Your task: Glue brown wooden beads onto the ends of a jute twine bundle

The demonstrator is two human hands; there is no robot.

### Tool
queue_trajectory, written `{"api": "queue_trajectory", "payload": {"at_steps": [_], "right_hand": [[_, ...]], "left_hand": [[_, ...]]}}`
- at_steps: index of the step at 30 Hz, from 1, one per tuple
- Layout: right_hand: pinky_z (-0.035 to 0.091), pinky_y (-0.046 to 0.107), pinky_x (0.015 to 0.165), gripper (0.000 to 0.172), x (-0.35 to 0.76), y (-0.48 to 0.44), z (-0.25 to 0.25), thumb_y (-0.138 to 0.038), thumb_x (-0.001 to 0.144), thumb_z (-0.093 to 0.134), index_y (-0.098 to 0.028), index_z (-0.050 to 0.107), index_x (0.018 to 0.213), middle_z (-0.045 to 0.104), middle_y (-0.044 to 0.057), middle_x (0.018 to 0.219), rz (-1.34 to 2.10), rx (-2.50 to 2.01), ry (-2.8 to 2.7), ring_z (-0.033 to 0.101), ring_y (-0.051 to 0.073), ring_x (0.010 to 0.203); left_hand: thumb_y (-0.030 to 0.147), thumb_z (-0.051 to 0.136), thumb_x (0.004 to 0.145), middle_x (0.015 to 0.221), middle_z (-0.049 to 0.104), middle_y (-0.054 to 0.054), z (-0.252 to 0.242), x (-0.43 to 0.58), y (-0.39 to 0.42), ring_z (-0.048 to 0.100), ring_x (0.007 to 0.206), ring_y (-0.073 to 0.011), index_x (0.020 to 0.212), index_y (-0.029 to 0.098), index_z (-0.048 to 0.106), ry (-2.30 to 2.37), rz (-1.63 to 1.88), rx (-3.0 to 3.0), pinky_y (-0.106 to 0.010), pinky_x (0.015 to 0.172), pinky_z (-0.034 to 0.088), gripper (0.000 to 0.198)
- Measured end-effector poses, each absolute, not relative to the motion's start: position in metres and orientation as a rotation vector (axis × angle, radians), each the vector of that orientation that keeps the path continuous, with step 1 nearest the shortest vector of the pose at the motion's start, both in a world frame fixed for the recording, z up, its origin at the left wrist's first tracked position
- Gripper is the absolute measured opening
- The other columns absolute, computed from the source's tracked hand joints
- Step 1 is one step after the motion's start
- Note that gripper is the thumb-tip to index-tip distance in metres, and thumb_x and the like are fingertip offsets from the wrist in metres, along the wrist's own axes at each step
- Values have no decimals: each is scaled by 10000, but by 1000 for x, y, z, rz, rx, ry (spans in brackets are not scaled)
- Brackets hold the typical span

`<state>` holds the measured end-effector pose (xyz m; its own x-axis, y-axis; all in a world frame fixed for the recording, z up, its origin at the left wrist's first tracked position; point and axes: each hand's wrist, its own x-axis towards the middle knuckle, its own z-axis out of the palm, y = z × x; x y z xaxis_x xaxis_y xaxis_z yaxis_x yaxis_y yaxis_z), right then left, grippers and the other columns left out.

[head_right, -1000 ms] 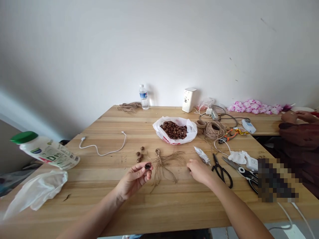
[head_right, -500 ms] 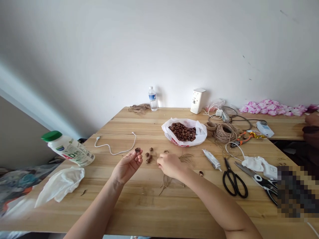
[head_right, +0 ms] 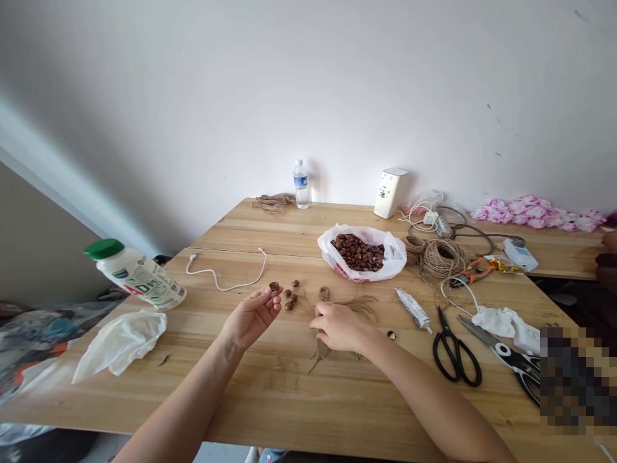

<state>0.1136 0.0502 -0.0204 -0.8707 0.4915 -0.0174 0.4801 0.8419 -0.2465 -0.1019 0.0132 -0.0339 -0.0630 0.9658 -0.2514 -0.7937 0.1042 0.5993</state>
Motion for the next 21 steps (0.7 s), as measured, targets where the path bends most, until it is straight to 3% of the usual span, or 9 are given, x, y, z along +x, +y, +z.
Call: {"api": "queue_trajectory", "payload": {"at_steps": [3, 7, 21], "right_hand": [[416, 256, 700, 173, 111, 49, -22, -102, 791, 521, -148, 665, 876, 587, 87, 936, 357, -849, -2979, 577, 170, 804], [425, 258, 755, 341, 115, 56, -27, -27, 772, 471, -159, 598, 1060, 633, 75, 976, 452, -846, -2812, 590, 172, 868], [433, 244, 744, 233, 134, 68, -55, -93, 830, 461, -175, 672, 886, 652, 37, 944, 396, -737, -2803, 600, 155, 826]], "left_hand": [[64, 611, 738, 795, 681, -94, -39, -96, 13, 602, 599, -98, 799, 74, 658, 707, 1419, 357, -204, 576, 511, 77], [105, 655, 717, 823, 679, -95, -47, -90, 14, 596, 605, -97, 808, 78, 660, 718, 1371, 396, -204, 570, 501, 95], [102, 661, 706, 783, 689, -97, -52, -83, 13, 597, 566, -102, 768, 86, 656, 775, 1339, 372, -208, 539, 502, 64]]}}
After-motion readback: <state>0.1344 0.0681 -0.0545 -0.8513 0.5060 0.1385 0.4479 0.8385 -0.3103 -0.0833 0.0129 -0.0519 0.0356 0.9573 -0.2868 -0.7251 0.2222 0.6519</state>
